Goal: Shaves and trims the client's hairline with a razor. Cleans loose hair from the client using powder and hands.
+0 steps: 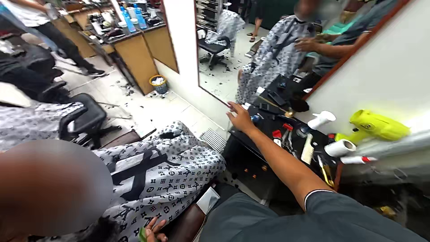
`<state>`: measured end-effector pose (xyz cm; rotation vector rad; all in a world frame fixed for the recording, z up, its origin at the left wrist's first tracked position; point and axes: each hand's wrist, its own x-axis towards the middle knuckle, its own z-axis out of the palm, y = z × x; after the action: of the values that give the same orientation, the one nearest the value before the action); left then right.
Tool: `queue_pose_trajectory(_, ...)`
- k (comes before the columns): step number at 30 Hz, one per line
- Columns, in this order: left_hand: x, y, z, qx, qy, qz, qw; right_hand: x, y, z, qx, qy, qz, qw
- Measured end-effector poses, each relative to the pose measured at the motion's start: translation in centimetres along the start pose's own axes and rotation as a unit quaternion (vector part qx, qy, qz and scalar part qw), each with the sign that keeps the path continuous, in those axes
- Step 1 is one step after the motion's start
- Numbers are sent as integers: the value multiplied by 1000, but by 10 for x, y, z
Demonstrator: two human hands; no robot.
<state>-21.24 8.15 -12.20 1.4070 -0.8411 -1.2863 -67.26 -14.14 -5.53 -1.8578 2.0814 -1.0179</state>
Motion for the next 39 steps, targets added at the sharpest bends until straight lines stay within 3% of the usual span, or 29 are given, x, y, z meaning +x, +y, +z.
queue_pose_trajectory(3, -5, 8, 8, 6, 98, 18, 995, 72, -113, 44, 126, -71, -194, 970)
queue_pose_trajectory(8, -17, 21, 30, 25, 248, 27, 968, 127, -301, 83, 289, -215, -438, 824)
queue_pose_trajectory(15, -42, 25, 89, 14, 404, 12, 915, 154, -453, 138, 378, -376, -548, 644)
queue_pose_trajectory(18, -57, 27, 111, 33, 461, 12, 887, 150, -485, 152, 391, -471, -544, 574)
queue_pose_trajectory(21, -72, 26, 123, 36, 503, 14, 863, 155, -500, 161, 411, -512, -553, 513)
queue_pose_trajectory(26, -79, 22, 133, 29, 542, 4, 840, 164, -504, 159, 379, -532, -580, 487)
queue_pose_trajectory(33, -60, 35, 128, 56, 525, 2, 849, 191, -501, 125, 325, -371, -685, 536)
queue_pose_trajectory(36, -52, 36, 120, 56, 489, 2, 871, 208, -491, 95, 353, -366, -663, 550)
queue_pose_trajectory(39, -41, 35, 107, 43, 446, 2, 894, 220, -474, 72, 469, -338, -599, 554)
